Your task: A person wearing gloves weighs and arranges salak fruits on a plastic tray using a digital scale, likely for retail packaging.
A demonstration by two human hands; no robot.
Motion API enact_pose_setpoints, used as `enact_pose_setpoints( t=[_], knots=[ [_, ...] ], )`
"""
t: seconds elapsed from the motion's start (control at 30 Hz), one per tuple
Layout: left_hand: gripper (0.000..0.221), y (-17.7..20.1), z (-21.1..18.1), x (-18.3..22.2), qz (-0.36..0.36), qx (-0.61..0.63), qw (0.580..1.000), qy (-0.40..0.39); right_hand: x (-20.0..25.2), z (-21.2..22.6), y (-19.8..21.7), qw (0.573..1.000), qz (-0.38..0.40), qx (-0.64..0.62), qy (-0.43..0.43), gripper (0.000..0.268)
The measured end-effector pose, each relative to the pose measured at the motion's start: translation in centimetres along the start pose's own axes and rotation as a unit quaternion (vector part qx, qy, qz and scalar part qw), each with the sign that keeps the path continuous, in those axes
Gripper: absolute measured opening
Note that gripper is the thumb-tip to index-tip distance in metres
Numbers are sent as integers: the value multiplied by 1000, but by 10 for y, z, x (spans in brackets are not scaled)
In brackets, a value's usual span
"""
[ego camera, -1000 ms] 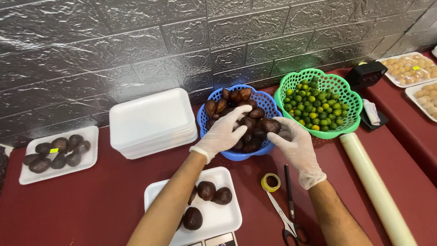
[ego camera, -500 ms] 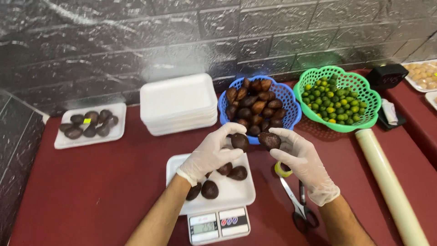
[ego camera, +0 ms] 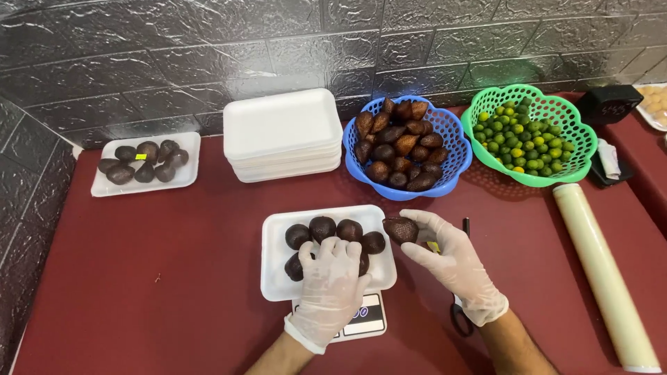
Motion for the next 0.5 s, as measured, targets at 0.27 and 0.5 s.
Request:
enact_pose_setpoints(
  t=[0.27, 0.5],
  knots=[
    [61, -5, 0, 1, 25, -11, 999, 19, 4, 1, -1, 1000, -4, -30, 4, 52],
    [74, 5, 9, 0, -28, 34, 999, 26, 6, -2, -2, 999, -4, -40, 13, 52]
  ],
)
Point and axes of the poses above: each hand's wrist, its own x-axis away from the middle knuckle, its own y-axis out of the back of the hand, z = x × y, the point moved 1 cm from there along -x, towards the middle knuckle, and after that the axes turned 12 degrees about -z, right-handed, at the moved point
